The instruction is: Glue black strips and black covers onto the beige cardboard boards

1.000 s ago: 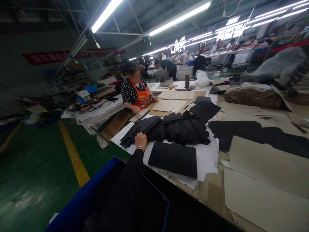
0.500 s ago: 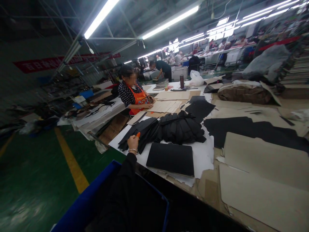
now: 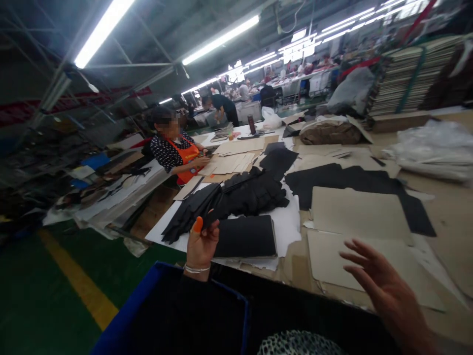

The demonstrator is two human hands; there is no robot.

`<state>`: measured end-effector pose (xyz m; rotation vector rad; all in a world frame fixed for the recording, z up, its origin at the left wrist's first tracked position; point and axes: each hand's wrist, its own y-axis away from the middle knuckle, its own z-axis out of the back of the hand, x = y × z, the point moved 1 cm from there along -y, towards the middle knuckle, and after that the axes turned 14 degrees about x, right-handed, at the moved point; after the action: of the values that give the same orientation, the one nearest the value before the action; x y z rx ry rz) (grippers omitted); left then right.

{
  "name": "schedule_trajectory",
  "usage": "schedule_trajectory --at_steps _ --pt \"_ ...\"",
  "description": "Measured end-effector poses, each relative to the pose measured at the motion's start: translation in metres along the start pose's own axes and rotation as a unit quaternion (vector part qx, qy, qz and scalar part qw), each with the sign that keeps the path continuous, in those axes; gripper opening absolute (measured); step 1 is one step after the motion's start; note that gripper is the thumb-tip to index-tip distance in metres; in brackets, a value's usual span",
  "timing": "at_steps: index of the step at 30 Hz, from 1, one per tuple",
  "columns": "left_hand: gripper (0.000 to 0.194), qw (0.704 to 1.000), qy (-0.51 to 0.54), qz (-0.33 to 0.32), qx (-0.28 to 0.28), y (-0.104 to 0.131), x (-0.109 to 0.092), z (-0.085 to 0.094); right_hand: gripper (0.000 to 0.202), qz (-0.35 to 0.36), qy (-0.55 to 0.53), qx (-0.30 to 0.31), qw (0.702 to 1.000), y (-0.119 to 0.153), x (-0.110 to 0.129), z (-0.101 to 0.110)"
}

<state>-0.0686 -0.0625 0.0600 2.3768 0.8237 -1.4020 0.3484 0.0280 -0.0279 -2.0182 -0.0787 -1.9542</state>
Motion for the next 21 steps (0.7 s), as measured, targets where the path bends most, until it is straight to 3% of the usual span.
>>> schedule_trajectory --at_steps 2,4,5,7,11,14,17,19,21 --pt "0.016 0.996 0.034 0.059 0.054 0.021 0.023 -0.032 0.071 -0.028 -0.113 0.069 0.991 -0.012 0.012 -0.007" --pt "0.025 0.987 0.028 0.108 0.118 0.041 0.048 -0.061 0.086 -0.032 -0.213 0.093 0.972 -0.017 0.024 -0.003" --pt "0.029 0.98 0.016 0.135 0.148 0.05 0.061 -0.072 0.089 -0.046 -0.237 0.086 0.966 -0.016 0.028 0.004" --pt "0.032 0.959 -0.023 0.201 0.198 0.067 0.088 -0.088 0.076 -0.096 -0.222 0.055 0.969 -0.005 0.029 0.021" --pt "0.034 0.91 -0.081 0.329 0.24 0.092 0.134 -0.097 0.051 -0.22 -0.12 0.03 0.968 0.049 0.013 0.056" --pt "0.036 0.891 -0.09 0.352 0.272 0.105 0.155 -0.102 0.048 -0.276 -0.087 0.043 0.956 0.094 -0.001 0.074" --pt "0.036 0.872 -0.107 0.356 0.318 0.111 0.166 -0.114 0.04 -0.326 -0.057 0.071 0.941 0.121 -0.008 0.09" --pt "0.038 0.865 -0.116 0.362 0.328 0.111 0.17 -0.125 0.031 -0.317 -0.014 0.055 0.947 0.125 -0.009 0.102" --pt "0.037 0.864 -0.121 0.369 0.322 0.109 0.174 -0.136 0.023 -0.24 0.042 0.007 0.97 0.118 -0.007 0.113"
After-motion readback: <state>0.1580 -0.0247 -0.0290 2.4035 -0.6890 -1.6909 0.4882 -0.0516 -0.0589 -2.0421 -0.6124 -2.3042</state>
